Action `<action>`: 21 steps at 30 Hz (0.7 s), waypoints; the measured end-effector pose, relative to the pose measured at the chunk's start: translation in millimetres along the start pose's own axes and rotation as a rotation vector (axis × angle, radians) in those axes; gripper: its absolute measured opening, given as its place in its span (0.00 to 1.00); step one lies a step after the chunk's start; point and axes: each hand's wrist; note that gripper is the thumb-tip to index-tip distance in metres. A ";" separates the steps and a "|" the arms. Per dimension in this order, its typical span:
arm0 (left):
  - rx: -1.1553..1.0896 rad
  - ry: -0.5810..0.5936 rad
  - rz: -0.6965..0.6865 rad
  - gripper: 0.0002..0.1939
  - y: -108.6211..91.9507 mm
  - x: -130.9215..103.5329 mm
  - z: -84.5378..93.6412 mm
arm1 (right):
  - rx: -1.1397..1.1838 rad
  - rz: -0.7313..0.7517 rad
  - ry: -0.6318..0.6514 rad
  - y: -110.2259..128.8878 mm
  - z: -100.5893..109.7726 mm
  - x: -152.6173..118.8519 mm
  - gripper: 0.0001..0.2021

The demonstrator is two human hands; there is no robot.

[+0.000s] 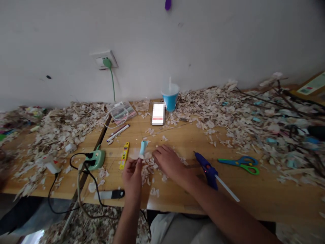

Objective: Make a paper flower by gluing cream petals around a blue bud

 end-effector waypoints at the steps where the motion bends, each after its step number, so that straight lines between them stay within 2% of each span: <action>1: -0.032 0.032 0.029 0.14 -3.2 -3.0 -2.4 | 0.029 -0.008 -0.029 1.4 4.6 -6.7 0.07; 3: -0.104 0.119 0.084 0.14 -9.3 -10.9 -7.8 | 0.091 -0.026 -0.085 7.8 16.1 -28.3 0.06; 6: -0.151 0.222 0.128 0.13 -13.9 -25.3 -16.9 | 0.161 -0.050 -0.157 26.7 38.6 -76.1 0.07; 7: -0.153 0.231 0.128 0.12 -14.1 -30.1 -20.4 | 0.183 -0.049 -0.198 34.5 47.3 -92.9 0.08; 9: -0.157 0.222 0.125 0.13 -13.8 -38.4 -28.4 | 0.264 0.064 -0.321 49.0 65.6 -121.3 0.09; 11: -0.159 0.226 0.117 0.12 -14.3 -45.1 -38.0 | 0.257 0.120 -0.464 58.1 84.5 -138.4 0.12; 13: -0.157 0.268 0.117 0.11 -17.3 -50.7 -49.3 | 0.229 0.097 -0.489 59.0 102.6 -143.6 0.11; 16: -0.200 0.349 0.152 0.11 -27.2 -59.7 -67.1 | 0.236 0.022 -0.412 48.1 125.1 -139.1 0.11; 21: -0.265 0.433 0.216 0.13 -46.5 -78.1 -88.7 | 0.205 -0.004 -0.434 27.4 146.8 -134.0 0.13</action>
Point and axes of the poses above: each hand's wrist, its own x-axis towards the middle knuckle, its own z-axis out of the back of the hand, y = z × x, and after that the axes turned 5 degrees about x, right-handed
